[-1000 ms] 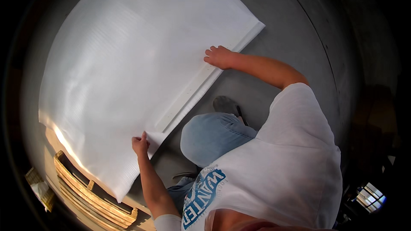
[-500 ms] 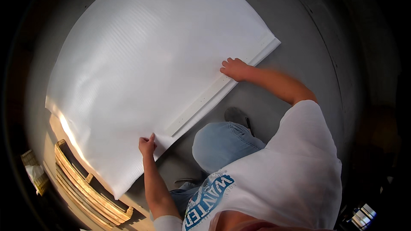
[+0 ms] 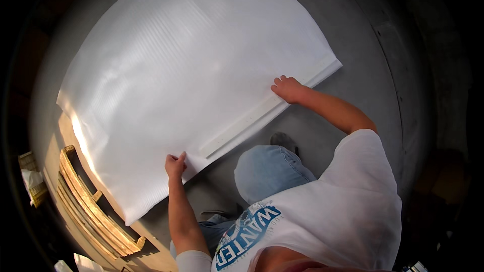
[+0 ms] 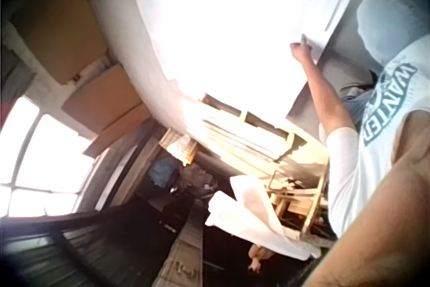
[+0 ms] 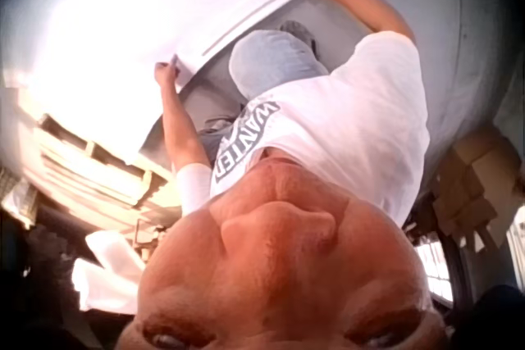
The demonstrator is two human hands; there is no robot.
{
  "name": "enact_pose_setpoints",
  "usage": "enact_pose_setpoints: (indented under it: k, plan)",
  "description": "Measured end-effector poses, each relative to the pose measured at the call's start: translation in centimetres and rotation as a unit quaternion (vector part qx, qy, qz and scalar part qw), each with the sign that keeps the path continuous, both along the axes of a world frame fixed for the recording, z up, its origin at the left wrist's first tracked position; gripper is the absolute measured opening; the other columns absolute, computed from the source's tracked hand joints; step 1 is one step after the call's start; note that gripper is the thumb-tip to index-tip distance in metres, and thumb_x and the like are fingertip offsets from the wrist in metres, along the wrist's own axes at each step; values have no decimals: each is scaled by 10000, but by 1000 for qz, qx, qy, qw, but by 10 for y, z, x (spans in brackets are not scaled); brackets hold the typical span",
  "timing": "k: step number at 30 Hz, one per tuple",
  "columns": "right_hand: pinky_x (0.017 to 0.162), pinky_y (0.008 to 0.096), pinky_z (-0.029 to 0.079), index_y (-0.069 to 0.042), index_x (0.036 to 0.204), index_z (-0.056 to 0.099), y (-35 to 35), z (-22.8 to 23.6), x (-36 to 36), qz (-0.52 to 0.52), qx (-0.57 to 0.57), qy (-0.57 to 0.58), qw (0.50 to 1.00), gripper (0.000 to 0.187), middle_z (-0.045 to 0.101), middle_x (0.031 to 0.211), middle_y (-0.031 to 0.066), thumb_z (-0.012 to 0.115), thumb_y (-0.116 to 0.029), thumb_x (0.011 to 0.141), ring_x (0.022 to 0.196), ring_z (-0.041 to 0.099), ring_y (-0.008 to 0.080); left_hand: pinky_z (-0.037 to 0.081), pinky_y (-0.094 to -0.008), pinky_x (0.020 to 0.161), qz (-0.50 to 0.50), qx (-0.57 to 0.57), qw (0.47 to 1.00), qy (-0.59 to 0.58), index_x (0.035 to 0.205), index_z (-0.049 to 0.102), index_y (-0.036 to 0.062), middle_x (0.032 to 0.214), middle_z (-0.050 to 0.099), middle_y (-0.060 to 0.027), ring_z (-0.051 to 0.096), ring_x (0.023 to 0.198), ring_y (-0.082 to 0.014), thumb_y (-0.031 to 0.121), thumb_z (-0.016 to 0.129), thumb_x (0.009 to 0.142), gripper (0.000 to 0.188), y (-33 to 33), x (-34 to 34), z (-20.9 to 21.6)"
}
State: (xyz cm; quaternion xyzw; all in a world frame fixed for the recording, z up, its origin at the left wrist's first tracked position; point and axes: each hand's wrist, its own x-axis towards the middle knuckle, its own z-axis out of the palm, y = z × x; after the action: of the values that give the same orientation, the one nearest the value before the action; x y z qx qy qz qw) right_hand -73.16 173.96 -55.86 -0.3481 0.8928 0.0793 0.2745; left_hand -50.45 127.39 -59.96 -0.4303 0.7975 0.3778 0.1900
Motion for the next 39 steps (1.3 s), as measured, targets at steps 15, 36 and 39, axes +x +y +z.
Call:
enact_pose_setpoints:
  k: [15, 36, 39]
  plan:
    - [829, 436, 503, -71, 1065, 581, -77, 36, 16, 106, 61, -26, 992, 371, 578, 1077, 118, 732, -80, 726, 1033, 581, 302, 531, -300, 580, 9, 105, 991, -76, 827, 488, 59, 712, 654, -82, 651, 611, -148, 371, 777, 794, 427, -32, 3, 15]
    - [832, 413, 518, -52, 1092, 533, -92, -2, 44, 116, -86, -16, 989, 423, 536, 1092, 119, 683, 4, 700, 1040, 544, 309, 503, -276, 523, 13, 98, 992, -78, 788, 494, 82, 700, 658, -62, 656, 593, -145, 302, 766, 804, 350, -32, -2, 12]
    - [801, 416, 518, -46, 1063, 546, -86, 1, 46, 104, -128, -24, 986, 351, 545, 1065, 118, 632, 21, 729, 1005, 551, 307, 497, -279, 516, 13, 110, 992, -64, 780, 493, 80, 698, 658, -66, 655, 595, -147, 300, 770, 802, 354, -32, -9, 11]
